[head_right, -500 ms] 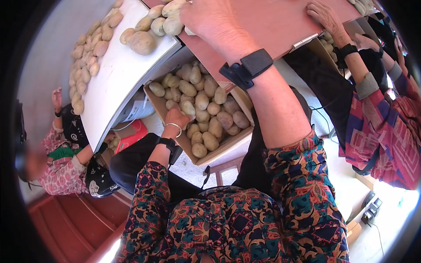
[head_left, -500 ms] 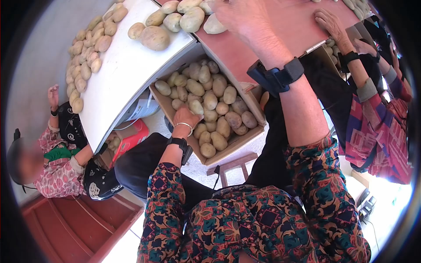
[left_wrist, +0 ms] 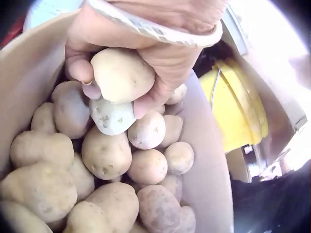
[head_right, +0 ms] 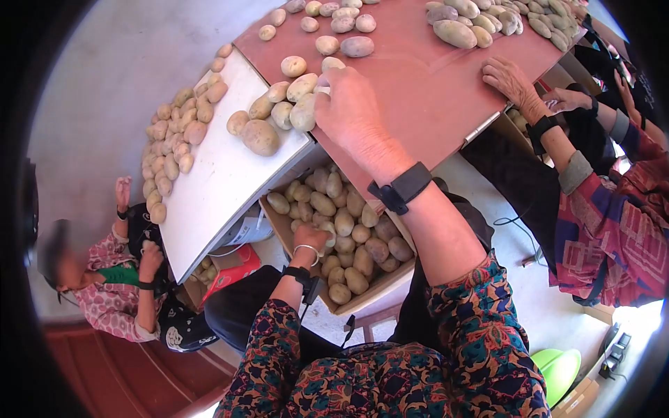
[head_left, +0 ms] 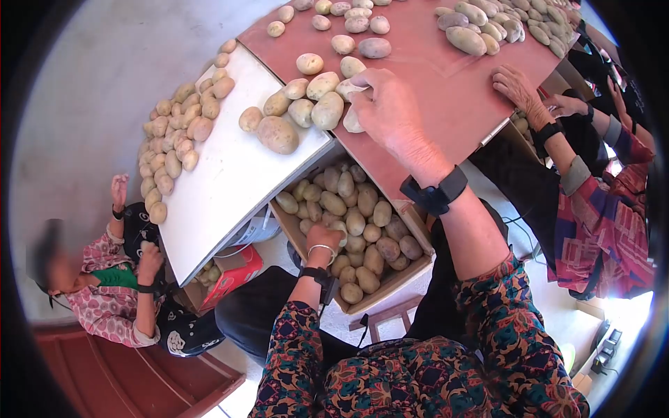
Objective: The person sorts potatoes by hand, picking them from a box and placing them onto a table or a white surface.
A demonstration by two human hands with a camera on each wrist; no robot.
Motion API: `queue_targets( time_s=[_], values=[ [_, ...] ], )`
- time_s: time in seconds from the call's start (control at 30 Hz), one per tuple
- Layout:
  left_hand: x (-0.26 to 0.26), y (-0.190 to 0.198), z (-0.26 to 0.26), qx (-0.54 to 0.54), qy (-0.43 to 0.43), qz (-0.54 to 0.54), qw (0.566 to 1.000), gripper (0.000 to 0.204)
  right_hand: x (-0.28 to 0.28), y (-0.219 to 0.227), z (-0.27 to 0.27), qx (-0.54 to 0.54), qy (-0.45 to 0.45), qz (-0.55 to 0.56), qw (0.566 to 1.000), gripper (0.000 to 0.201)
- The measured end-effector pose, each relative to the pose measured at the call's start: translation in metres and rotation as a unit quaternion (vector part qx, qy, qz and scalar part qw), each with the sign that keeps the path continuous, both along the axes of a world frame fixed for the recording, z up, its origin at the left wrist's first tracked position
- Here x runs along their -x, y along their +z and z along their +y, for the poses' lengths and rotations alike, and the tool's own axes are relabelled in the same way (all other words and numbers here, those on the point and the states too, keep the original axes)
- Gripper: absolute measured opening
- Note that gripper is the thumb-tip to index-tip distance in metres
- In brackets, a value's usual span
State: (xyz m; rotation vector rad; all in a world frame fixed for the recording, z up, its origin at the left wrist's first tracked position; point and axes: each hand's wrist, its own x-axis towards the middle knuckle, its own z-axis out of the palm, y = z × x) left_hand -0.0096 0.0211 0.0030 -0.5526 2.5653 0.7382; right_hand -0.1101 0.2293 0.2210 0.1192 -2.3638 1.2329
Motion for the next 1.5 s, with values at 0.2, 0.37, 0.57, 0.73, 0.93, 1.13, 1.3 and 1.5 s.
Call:
queue_targets(
  time_s=[0.2, 0.37, 0.57, 0.73, 0.93, 1.13, 1.3, 1.5],
  values=[
    [-0.02, 0.007, -0.019, -0.252, 0.134, 0.051, 0.957, 0.045, 0.0, -0.001, 0.004, -0.021, -0.004, 0.015, 1.0, 0.025],
    [-0.004, 0.095, -0.015, -0.39, 0.11, 0.18, 0.896, 0.039, -0.001, 0.0, 0.004, -0.011, -0.004, 0.016, 1.0, 0.025],
    [0.051, 0.191, -0.027, -0.339, 0.08, 0.388, 0.853, 0.046, -0.008, 0.003, 0.002, 0.032, 0.0, 0.012, 0.999, 0.022],
    [0.118, 0.223, -0.046, -0.198, 0.05, 0.477, 0.855, 0.048, -0.012, 0.004, 0.005, 0.034, 0.01, 0.017, 0.999, 0.021],
    [0.194, 0.239, -0.027, 0.135, -0.037, 0.483, 0.864, 0.038, -0.013, 0.006, 0.002, 0.044, 0.008, -0.001, 0.999, 0.021],
    [0.238, 0.223, -0.004, 0.219, -0.145, 0.408, 0.875, 0.038, -0.013, 0.007, -0.002, 0.036, 0.011, -0.025, 0.999, 0.018],
    [0.258, 0.197, -0.031, 0.021, -0.116, 0.363, 0.924, 0.062, -0.012, 0.0, -0.006, 0.014, 0.026, -0.002, 1.0, 0.019],
    [0.253, 0.197, -0.054, -0.004, -0.157, 0.306, 0.939, 0.068, -0.006, -0.004, -0.012, 0.019, 0.028, -0.015, 0.999, 0.019]
  ],
)
